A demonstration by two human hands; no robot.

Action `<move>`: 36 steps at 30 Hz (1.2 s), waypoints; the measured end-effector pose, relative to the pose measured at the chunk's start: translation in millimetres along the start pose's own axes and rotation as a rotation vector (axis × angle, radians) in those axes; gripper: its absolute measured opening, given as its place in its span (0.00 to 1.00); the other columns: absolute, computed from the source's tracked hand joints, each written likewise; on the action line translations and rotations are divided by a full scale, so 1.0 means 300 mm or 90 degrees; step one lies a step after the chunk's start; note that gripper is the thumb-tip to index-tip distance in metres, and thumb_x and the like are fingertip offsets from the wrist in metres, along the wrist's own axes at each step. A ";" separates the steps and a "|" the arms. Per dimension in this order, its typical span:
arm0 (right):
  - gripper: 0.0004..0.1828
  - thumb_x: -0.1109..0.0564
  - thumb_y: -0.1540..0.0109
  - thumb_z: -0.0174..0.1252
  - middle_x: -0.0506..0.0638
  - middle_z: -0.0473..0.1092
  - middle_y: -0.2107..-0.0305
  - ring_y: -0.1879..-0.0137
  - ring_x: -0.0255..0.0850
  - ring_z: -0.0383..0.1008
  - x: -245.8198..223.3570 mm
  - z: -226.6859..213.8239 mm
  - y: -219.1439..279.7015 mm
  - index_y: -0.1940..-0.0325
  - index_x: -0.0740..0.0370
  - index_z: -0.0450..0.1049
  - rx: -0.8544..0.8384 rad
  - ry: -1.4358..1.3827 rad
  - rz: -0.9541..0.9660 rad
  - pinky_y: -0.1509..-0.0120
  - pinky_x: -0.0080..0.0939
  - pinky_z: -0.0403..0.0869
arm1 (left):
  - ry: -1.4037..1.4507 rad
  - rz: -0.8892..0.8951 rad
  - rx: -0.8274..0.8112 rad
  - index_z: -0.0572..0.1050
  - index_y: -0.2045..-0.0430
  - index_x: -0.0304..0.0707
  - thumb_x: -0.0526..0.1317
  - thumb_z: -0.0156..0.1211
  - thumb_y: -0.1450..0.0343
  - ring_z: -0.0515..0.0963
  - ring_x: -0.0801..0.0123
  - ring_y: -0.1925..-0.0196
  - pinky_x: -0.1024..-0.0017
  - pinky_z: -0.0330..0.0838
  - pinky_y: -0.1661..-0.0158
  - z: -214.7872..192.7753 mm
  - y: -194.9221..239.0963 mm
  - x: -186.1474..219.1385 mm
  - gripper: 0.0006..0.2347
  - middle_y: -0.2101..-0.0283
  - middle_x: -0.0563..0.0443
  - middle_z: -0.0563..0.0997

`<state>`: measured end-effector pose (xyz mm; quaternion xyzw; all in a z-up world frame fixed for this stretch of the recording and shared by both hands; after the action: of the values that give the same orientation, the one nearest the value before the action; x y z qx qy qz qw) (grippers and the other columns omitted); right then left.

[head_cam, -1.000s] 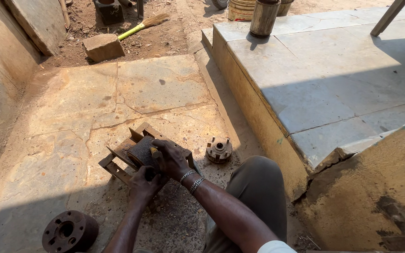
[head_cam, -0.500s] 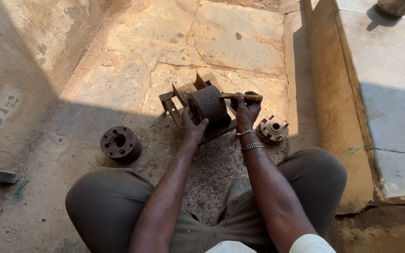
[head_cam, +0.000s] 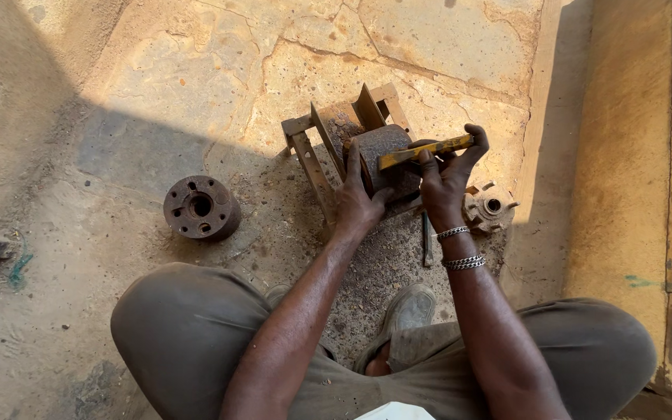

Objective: The person sits on the ground and uses a chisel to scrape rust and debris from a cylindrical metal part held in a wooden jig. The person repeatedly scrapes the surface and rotates the part to access different areas.

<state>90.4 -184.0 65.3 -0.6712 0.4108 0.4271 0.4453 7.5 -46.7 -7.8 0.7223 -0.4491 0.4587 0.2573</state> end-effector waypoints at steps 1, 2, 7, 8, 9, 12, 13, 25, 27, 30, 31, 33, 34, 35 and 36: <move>0.45 0.74 0.33 0.57 0.61 0.53 0.37 0.39 0.53 0.78 0.000 0.041 0.016 0.26 0.44 0.38 -0.042 0.039 0.000 0.34 0.50 0.83 | 0.030 0.021 -0.002 0.35 0.21 0.47 0.43 0.76 0.31 0.78 0.76 0.74 0.80 0.78 0.77 -0.005 0.003 -0.012 0.51 0.39 0.37 0.70; 0.46 0.74 0.35 0.58 0.61 0.51 0.37 0.41 0.53 0.78 -0.002 0.066 0.008 0.27 0.44 0.38 -0.086 0.077 -0.004 0.34 0.50 0.83 | 0.061 0.044 0.001 0.34 0.19 0.47 0.44 0.74 0.28 0.79 0.81 0.70 0.83 0.81 0.72 -0.009 -0.007 -0.017 0.50 0.46 0.41 0.77; 0.44 0.76 0.32 0.58 0.64 0.50 0.35 0.38 0.53 0.75 -0.037 0.009 -0.061 0.25 0.46 0.42 0.069 -0.021 0.051 0.35 0.53 0.86 | 0.006 0.041 -0.013 0.38 0.24 0.49 0.42 0.81 0.40 0.80 0.75 0.75 0.73 0.83 0.66 -0.056 0.003 -0.016 0.55 0.37 0.29 0.73; 0.41 0.72 0.33 0.55 0.68 0.55 0.38 0.40 0.51 0.77 -0.043 -0.011 -0.078 0.27 0.47 0.42 0.105 -0.143 0.130 0.37 0.48 0.87 | -0.032 0.032 -0.014 0.39 0.27 0.49 0.43 0.85 0.43 0.80 0.71 0.82 0.69 0.83 0.69 -0.063 0.000 -0.007 0.56 0.33 0.25 0.70; 0.39 0.68 0.34 0.53 0.72 0.60 0.41 0.42 0.48 0.79 -0.050 -0.018 -0.086 0.28 0.47 0.41 0.141 -0.265 0.209 0.40 0.44 0.87 | -0.038 0.009 -0.021 0.39 0.27 0.49 0.44 0.84 0.43 0.80 0.70 0.81 0.69 0.84 0.70 -0.069 0.001 0.002 0.56 0.33 0.26 0.70; 0.37 0.68 0.30 0.53 0.71 0.67 0.43 0.40 0.48 0.80 -0.068 0.011 -0.066 0.27 0.46 0.41 0.060 -0.198 0.162 0.34 0.44 0.87 | -0.015 -0.067 -0.051 0.39 0.24 0.52 0.44 0.81 0.40 0.79 0.74 0.78 0.70 0.86 0.72 -0.067 0.000 0.027 0.54 0.36 0.31 0.75; 0.39 0.70 0.31 0.55 0.71 0.63 0.42 0.40 0.51 0.78 -0.073 0.023 -0.052 0.27 0.46 0.41 0.012 -0.087 0.075 0.35 0.48 0.86 | 0.017 -0.101 -0.067 0.39 0.22 0.54 0.44 0.77 0.38 0.78 0.79 0.76 0.72 0.86 0.71 -0.067 0.002 0.029 0.53 0.39 0.36 0.79; 0.43 0.67 0.27 0.54 0.64 0.66 0.43 0.40 0.50 0.79 -0.027 -0.056 -0.051 0.23 0.45 0.32 0.017 -0.104 0.099 0.32 0.56 0.84 | -0.003 -0.090 -0.063 0.37 0.25 0.59 0.50 0.82 0.42 0.83 0.70 0.77 0.63 0.86 0.62 -0.084 -0.022 0.026 0.56 0.31 0.35 0.70; 0.43 0.72 0.26 0.56 0.64 0.63 0.43 0.39 0.53 0.76 -0.024 -0.031 -0.016 0.24 0.42 0.34 -0.054 0.041 -0.055 0.29 0.62 0.80 | 0.011 -0.049 -0.039 0.36 0.24 0.59 0.49 0.82 0.42 0.84 0.68 0.70 0.59 0.84 0.56 -0.086 -0.047 0.021 0.57 0.31 0.33 0.69; 0.40 0.72 0.26 0.56 0.61 0.61 0.43 0.40 0.48 0.78 -0.025 -0.043 0.002 0.28 0.44 0.37 -0.030 0.020 -0.035 0.32 0.55 0.83 | 0.028 -0.059 -0.058 0.35 0.23 0.60 0.49 0.81 0.41 0.85 0.63 0.60 0.55 0.84 0.53 -0.088 -0.051 0.012 0.57 0.29 0.35 0.67; 0.40 0.70 0.27 0.55 0.60 0.64 0.44 0.41 0.48 0.79 -0.030 -0.051 0.008 0.27 0.45 0.36 0.009 -0.031 0.027 0.34 0.53 0.84 | 0.034 -0.127 -0.099 0.36 0.24 0.61 0.50 0.80 0.41 0.87 0.62 0.62 0.57 0.87 0.54 -0.083 -0.033 0.013 0.56 0.27 0.38 0.65; 0.41 0.68 0.30 0.52 0.58 0.69 0.46 0.43 0.46 0.81 -0.049 -0.048 -0.023 0.26 0.48 0.33 0.078 -0.139 0.141 0.37 0.49 0.84 | 0.033 -0.184 -0.132 0.35 0.25 0.62 0.50 0.78 0.40 0.88 0.60 0.64 0.58 0.88 0.54 -0.089 -0.032 0.016 0.55 0.26 0.40 0.64; 0.41 0.70 0.29 0.54 0.59 0.69 0.46 0.41 0.47 0.79 -0.065 -0.038 -0.030 0.26 0.47 0.34 0.050 -0.093 0.088 0.35 0.50 0.84 | 0.026 -0.174 -0.128 0.34 0.25 0.62 0.50 0.78 0.40 0.88 0.60 0.63 0.58 0.88 0.53 -0.089 -0.025 0.024 0.56 0.26 0.39 0.65; 0.41 0.71 0.27 0.55 0.60 0.68 0.46 0.39 0.48 0.78 -0.078 -0.029 -0.039 0.26 0.46 0.35 0.023 -0.047 0.035 0.32 0.51 0.84 | 0.020 -0.164 -0.125 0.33 0.25 0.61 0.50 0.78 0.40 0.89 0.59 0.63 0.57 0.87 0.52 -0.088 -0.023 0.030 0.56 0.27 0.39 0.66; 0.42 0.73 0.26 0.57 0.61 0.68 0.45 0.37 0.49 0.77 -0.087 -0.019 -0.030 0.27 0.45 0.36 -0.002 0.000 -0.015 0.29 0.52 0.84 | 0.018 -0.111 -0.092 0.34 0.24 0.61 0.49 0.80 0.41 0.87 0.58 0.59 0.56 0.85 0.51 -0.088 -0.022 0.033 0.57 0.29 0.37 0.67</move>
<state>92.1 -182.6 93.3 -0.6766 0.4022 0.4226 0.4492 3.6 -27.0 13.1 0.7318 -0.4127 0.4110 0.3537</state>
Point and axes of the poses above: each hand's wrist, its own y-axis away from the middle knuckle, its own z-axis out of the palm, x = y × z, the point moved 1 cm from there along -y, towards the middle knuckle
